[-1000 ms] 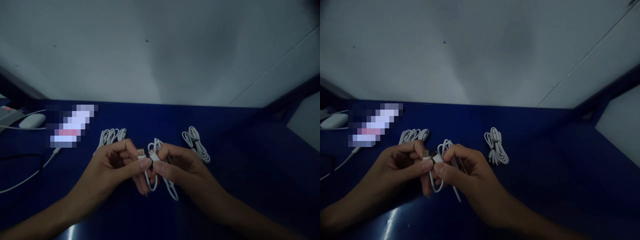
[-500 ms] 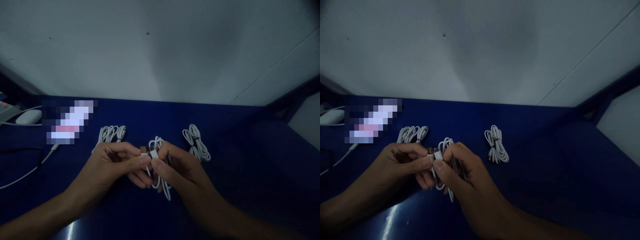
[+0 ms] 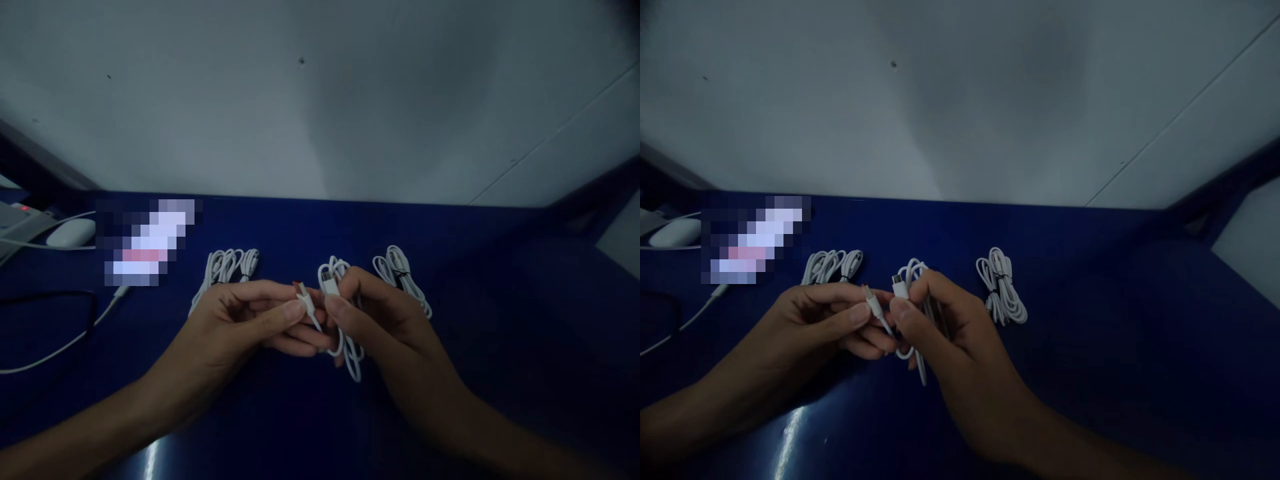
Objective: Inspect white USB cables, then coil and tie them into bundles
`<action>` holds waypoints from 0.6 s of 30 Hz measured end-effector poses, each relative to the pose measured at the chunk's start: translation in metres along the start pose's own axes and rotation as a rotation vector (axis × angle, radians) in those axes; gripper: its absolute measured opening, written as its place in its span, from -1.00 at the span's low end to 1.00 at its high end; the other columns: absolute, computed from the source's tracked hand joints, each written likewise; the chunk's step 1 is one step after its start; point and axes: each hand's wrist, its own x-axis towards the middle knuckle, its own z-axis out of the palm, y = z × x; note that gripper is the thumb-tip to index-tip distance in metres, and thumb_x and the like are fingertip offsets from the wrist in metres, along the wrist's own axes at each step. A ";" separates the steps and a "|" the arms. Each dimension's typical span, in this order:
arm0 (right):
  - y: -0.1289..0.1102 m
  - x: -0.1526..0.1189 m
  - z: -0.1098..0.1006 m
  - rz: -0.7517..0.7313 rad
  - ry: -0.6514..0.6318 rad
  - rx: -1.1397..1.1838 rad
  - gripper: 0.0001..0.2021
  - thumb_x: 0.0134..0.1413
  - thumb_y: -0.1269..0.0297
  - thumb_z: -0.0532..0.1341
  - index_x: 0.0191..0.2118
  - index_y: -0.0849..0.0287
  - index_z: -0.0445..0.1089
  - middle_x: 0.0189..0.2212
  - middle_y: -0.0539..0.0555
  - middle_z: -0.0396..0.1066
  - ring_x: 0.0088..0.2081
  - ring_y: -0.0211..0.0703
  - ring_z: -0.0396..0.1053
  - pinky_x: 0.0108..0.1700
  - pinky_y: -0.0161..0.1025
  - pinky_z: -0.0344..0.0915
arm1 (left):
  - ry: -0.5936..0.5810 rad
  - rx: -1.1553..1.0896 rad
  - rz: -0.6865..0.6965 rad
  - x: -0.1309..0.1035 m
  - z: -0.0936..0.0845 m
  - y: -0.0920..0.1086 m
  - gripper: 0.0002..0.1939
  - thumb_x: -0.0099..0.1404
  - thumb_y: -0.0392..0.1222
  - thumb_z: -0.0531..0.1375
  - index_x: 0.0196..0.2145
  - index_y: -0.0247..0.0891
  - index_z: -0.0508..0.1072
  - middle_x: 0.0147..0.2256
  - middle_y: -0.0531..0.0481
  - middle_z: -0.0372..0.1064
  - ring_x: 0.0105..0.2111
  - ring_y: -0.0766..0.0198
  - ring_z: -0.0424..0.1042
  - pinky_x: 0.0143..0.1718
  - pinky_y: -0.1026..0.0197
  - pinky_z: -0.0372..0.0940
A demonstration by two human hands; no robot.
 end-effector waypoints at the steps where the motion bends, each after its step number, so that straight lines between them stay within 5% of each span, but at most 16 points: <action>1: 0.001 0.000 0.000 0.001 -0.004 0.006 -0.68 0.56 0.08 0.29 -0.29 0.07 0.38 -0.39 -0.08 0.37 -0.33 -0.23 0.30 -0.24 -0.23 0.29 | -0.001 0.004 0.004 0.000 0.001 0.001 -0.91 0.49 -0.13 0.45 -0.15 -0.13 0.80 -0.29 -0.03 0.78 -0.28 0.28 0.78 -0.18 0.46 0.61; 18: 0.002 -0.002 0.002 0.017 -0.010 -0.049 -0.68 0.53 0.09 0.28 -0.32 0.06 0.37 -0.42 -0.06 0.37 -0.36 -0.18 0.31 -0.28 -0.17 0.28 | -0.007 0.049 0.025 -0.001 0.001 0.002 -0.87 0.48 -0.15 0.46 -0.26 -0.19 0.78 -0.35 -0.04 0.77 -0.36 0.29 0.76 -0.27 0.42 0.62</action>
